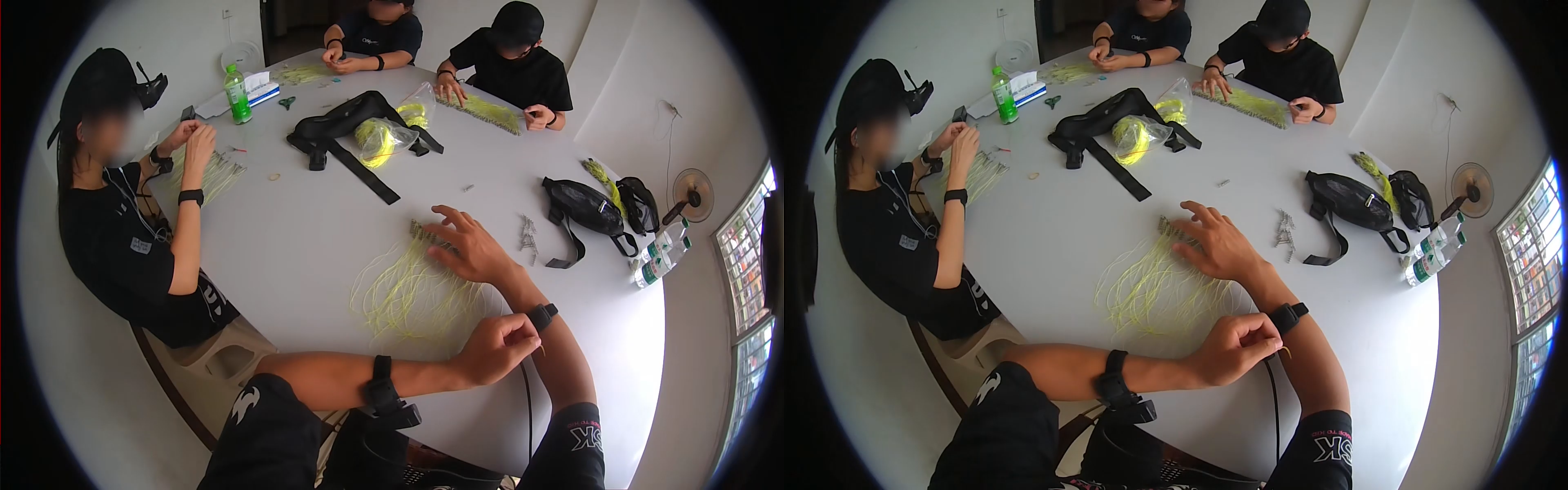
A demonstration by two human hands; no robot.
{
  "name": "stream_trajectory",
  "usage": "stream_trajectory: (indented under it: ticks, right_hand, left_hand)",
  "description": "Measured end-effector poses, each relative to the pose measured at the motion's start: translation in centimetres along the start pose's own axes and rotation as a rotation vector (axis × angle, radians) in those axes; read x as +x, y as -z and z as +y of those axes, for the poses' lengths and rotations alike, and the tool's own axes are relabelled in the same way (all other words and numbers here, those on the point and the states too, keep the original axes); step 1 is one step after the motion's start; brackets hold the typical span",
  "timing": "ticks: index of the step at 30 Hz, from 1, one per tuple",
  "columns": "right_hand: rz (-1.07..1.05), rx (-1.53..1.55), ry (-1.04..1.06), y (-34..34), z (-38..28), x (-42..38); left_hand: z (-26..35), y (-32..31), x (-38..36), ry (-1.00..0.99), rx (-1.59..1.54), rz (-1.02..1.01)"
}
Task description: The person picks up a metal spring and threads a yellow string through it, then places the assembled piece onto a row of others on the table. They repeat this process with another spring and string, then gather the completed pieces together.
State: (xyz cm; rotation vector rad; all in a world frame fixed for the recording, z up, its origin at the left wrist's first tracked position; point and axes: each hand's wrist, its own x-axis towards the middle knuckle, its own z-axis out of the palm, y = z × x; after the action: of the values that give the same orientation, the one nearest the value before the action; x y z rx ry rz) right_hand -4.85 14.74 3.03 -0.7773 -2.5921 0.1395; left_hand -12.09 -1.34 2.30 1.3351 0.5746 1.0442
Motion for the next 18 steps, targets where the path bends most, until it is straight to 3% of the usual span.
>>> stream_trajectory:
  ticks: [18]
  right_hand:
    - [0.028,-0.015,0.017,-0.43,0.33,0.1]
  left_hand:
    - [-0.59,-0.05,0.07,0.008,-0.026,0.005]
